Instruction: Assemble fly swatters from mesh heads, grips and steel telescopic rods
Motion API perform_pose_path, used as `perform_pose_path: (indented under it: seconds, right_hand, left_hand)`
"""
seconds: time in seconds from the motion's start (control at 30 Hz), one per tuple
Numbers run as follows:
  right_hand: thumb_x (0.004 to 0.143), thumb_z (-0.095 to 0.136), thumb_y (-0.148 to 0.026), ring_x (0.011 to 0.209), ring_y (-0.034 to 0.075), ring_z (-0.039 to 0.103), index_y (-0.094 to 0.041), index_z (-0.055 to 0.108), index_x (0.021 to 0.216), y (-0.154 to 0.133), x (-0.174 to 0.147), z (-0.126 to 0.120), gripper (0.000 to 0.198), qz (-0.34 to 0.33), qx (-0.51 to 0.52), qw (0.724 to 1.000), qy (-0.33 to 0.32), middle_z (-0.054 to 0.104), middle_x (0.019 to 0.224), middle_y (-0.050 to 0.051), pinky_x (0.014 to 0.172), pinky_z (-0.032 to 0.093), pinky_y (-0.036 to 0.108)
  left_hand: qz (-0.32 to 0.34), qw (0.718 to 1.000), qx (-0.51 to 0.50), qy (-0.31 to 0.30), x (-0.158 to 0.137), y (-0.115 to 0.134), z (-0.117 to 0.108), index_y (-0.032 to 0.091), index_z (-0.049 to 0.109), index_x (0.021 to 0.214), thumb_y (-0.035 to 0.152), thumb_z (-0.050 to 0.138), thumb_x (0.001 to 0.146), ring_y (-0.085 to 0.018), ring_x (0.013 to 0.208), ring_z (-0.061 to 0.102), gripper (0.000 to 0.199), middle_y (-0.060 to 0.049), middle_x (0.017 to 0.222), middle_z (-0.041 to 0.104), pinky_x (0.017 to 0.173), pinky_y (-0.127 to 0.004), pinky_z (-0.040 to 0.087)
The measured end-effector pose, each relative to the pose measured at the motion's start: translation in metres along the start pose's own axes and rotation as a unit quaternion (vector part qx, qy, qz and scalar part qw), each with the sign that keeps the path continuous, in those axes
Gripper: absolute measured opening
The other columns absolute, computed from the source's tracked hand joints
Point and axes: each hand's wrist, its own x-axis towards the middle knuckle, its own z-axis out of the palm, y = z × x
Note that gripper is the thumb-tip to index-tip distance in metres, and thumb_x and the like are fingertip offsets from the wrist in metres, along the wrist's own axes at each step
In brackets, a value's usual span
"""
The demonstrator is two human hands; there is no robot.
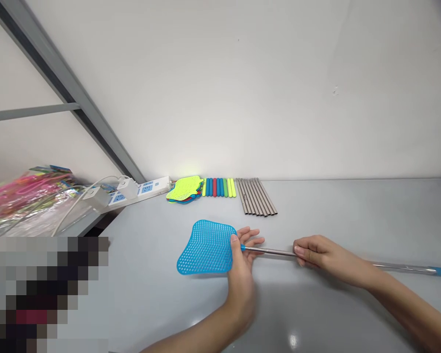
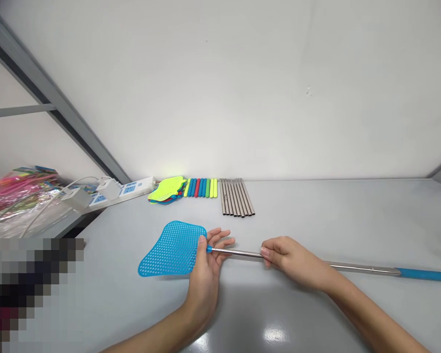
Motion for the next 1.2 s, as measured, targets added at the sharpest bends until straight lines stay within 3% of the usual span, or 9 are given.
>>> perform_pose_path:
  seconds: [0.23, 0.43, 0.63, 0.73, 0.83, 1.0, 1.2]
  right_hand:
    - [0.078, 0.044, -0.049, 0.041, 0.005, 0.018, -0.016, 0.048, 0.067, 0.009, -0.009, -0.015, 0.036, 0.118, 0.164, 0.966, -0.161, 0.030, 0.051, -0.006, 0.038, 0.013, 0.019]
    - [0.081, 0.044, -0.042, 0.037, 0.004, 0.015, -0.015, 0.050, 0.068, 0.007, -0.010, -0.020, 0.030, 0.076, 0.215, 0.948, -0.221, 0.025, 0.044, -0.008, 0.035, 0.011, 0.019]
    - [0.083, 0.039, -0.048, 0.038, 0.004, 0.015, -0.017, 0.048, 0.081, -0.003, -0.010, -0.018, 0.032, 0.051, 0.176, 0.968, -0.173, 0.027, 0.046, -0.009, 0.034, 0.012, 0.018]
    - [0.078, 0.048, -0.047, 0.041, 0.004, 0.023, -0.018, 0.047, 0.087, -0.005, -0.010, -0.019, 0.031, 0.029, 0.160, 0.974, -0.156, 0.033, 0.050, -0.008, 0.036, 0.017, 0.016]
    - [0.072, 0.056, -0.045, 0.048, 0.005, 0.033, -0.016, 0.048, 0.080, -0.006, -0.010, -0.021, 0.030, 0.023, 0.129, 0.984, -0.122, 0.039, 0.056, -0.006, 0.041, 0.025, 0.016]
    - [0.071, 0.057, -0.045, 0.052, 0.007, 0.037, -0.016, 0.051, 0.076, -0.001, -0.010, -0.029, 0.030, 0.034, 0.087, 0.991, -0.100, 0.047, 0.061, -0.002, 0.045, 0.032, 0.018]
    - [0.071, 0.057, -0.044, 0.054, 0.008, 0.038, -0.016, 0.054, 0.075, 0.010, -0.009, -0.036, 0.029, 0.053, 0.063, 0.995, -0.053, 0.045, 0.064, -0.001, 0.047, 0.036, 0.018]
  left_hand:
    - [-0.034, 0.996, 0.033, -0.071, -0.026, -0.003, 0.004, 0.015, 0.054, 0.093, 0.046, 0.030, 0.084, -0.018, 0.085, 0.058, 0.040, -0.010, 0.095, 0.061, 0.079, -0.032, 0.041]
    - [-0.045, 0.992, 0.053, -0.105, -0.031, -0.003, 0.003, 0.013, 0.053, 0.092, 0.046, 0.028, 0.085, -0.021, 0.083, 0.058, 0.042, -0.013, 0.093, 0.061, 0.068, -0.031, 0.044]
    - [-0.064, 0.992, 0.049, -0.093, -0.026, -0.002, 0.007, 0.012, 0.053, 0.084, 0.047, 0.034, 0.082, -0.019, 0.064, 0.060, 0.039, -0.011, 0.075, 0.063, 0.058, -0.030, 0.044]
    - [-0.069, 0.993, 0.034, -0.090, -0.022, 0.000, 0.009, 0.013, 0.052, 0.078, 0.045, 0.039, 0.081, -0.018, 0.059, 0.059, 0.035, -0.009, 0.071, 0.063, 0.056, -0.029, 0.044]
    - [-0.054, 0.995, 0.022, -0.080, -0.018, 0.002, 0.010, 0.013, 0.052, 0.075, 0.043, 0.044, 0.079, -0.015, 0.056, 0.057, 0.031, -0.006, 0.069, 0.061, 0.058, -0.028, 0.044]
    - [-0.029, 0.998, 0.006, -0.046, -0.009, 0.006, 0.008, 0.014, 0.051, 0.074, 0.043, 0.048, 0.077, -0.012, 0.053, 0.053, 0.029, -0.004, 0.066, 0.059, 0.057, -0.027, 0.042]
    - [-0.064, 0.998, -0.007, 0.018, 0.000, 0.015, 0.006, 0.014, 0.050, 0.073, 0.041, 0.051, 0.074, -0.009, 0.045, 0.048, 0.027, -0.002, 0.062, 0.057, 0.045, -0.022, 0.035]
